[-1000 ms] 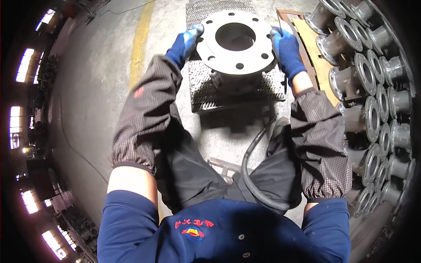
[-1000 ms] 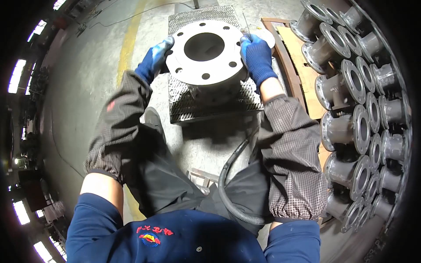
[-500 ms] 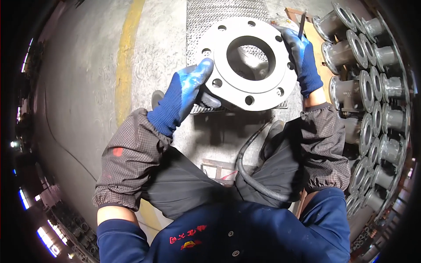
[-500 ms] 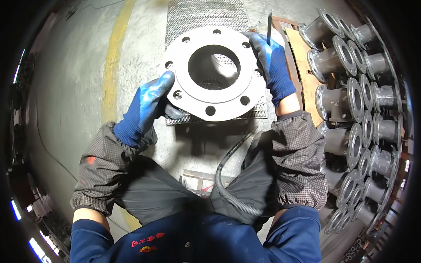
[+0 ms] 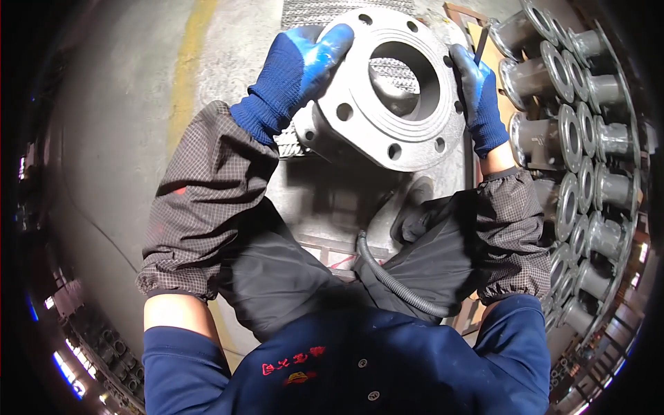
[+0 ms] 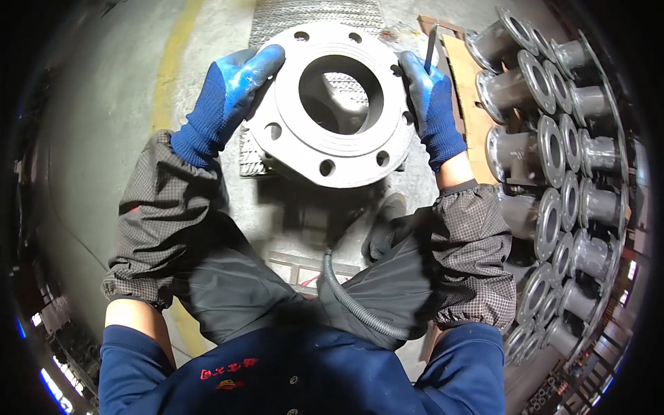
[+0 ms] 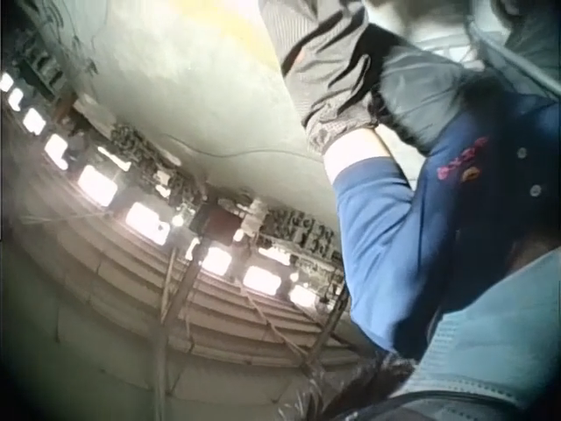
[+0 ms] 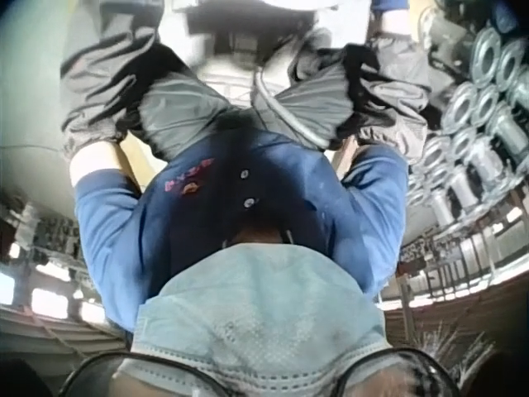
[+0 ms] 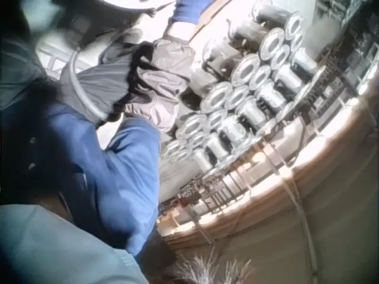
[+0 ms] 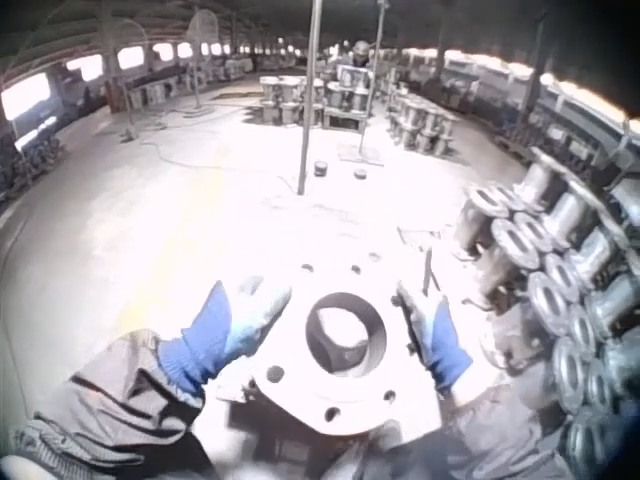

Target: The person picks up a metal pipe from a pallet, uses a pneumatic tool to clean the inner and outer edges of the flange, and then sets it back down.

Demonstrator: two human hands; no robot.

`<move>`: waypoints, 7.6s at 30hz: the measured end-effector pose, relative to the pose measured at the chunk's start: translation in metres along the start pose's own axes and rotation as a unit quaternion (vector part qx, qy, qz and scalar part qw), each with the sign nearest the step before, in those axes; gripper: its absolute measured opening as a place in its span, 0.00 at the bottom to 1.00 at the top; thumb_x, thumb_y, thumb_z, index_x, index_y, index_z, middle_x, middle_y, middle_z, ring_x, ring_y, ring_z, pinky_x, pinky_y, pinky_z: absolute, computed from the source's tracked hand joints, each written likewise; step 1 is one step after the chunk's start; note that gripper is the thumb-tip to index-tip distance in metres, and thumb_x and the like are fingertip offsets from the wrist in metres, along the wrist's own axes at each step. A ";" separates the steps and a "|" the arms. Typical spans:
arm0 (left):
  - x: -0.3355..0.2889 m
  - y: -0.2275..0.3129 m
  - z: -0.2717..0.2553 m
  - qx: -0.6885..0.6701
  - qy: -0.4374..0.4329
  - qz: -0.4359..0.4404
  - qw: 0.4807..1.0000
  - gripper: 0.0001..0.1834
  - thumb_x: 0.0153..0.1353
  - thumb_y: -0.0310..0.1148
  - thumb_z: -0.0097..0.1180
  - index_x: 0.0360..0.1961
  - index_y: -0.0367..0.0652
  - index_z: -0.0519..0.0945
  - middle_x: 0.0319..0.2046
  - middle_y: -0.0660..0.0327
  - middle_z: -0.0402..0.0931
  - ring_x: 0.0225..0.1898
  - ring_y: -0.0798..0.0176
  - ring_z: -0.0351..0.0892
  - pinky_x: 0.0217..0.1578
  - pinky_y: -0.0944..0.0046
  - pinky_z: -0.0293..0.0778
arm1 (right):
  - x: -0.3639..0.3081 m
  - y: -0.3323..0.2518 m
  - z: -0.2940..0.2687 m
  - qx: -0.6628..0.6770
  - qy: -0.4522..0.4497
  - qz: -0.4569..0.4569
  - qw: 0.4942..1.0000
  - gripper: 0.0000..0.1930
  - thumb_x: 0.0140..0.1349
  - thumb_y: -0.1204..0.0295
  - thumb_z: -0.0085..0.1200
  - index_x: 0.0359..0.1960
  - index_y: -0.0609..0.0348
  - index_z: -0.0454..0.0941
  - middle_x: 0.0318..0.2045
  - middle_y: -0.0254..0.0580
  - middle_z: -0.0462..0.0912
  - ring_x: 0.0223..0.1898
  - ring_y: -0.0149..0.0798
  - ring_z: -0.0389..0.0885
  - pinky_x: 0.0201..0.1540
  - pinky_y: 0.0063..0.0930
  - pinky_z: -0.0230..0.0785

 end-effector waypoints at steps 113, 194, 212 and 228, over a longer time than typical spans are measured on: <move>-0.058 0.027 -0.062 0.196 0.121 0.094 0.969 0.23 0.56 0.30 0.55 0.53 0.34 0.70 0.56 0.44 0.66 0.53 0.54 0.70 0.51 0.63 0.67 | -0.076 0.026 0.092 0.198 -0.086 0.368 0.904 0.33 0.64 0.46 0.33 0.47 0.70 0.74 0.40 0.61 0.78 0.43 0.48 0.77 0.50 0.35 0.65; -0.010 0.020 -0.101 0.308 0.068 -0.001 0.949 0.32 0.50 0.32 0.57 0.60 0.42 0.68 0.36 0.61 0.77 0.32 0.72 0.72 0.36 0.71 0.71 | -0.004 -0.029 0.020 -0.018 -0.082 -0.381 0.921 0.27 0.48 0.84 0.53 0.50 0.39 0.77 0.33 0.37 0.79 0.32 0.38 0.78 0.34 0.28 0.73; -0.008 0.018 -0.100 0.308 0.061 0.024 0.949 0.34 0.50 0.31 0.57 0.61 0.40 0.65 0.34 0.61 0.76 0.30 0.74 0.71 0.34 0.73 0.72 | -0.002 -0.017 0.030 0.018 -0.115 -0.304 0.945 0.23 0.50 0.83 0.55 0.47 0.43 0.79 0.30 0.38 0.80 0.29 0.37 0.77 0.33 0.25 0.72; -0.010 0.016 -0.108 0.328 0.081 -0.037 0.940 0.31 0.51 0.33 0.56 0.59 0.37 0.68 0.36 0.61 0.77 0.33 0.72 0.73 0.37 0.71 0.71 | -0.006 -0.025 0.034 0.097 -0.113 -0.344 0.927 0.25 0.49 0.84 0.55 0.50 0.46 0.77 0.27 0.40 0.80 0.24 0.34 0.77 0.29 0.21 0.72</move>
Point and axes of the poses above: each hand's wrist, its own x-axis towards the middle knuckle, its own z-axis out of the palm, y = z × x, the point moved 6 cm from there along x, towards the middle knuckle
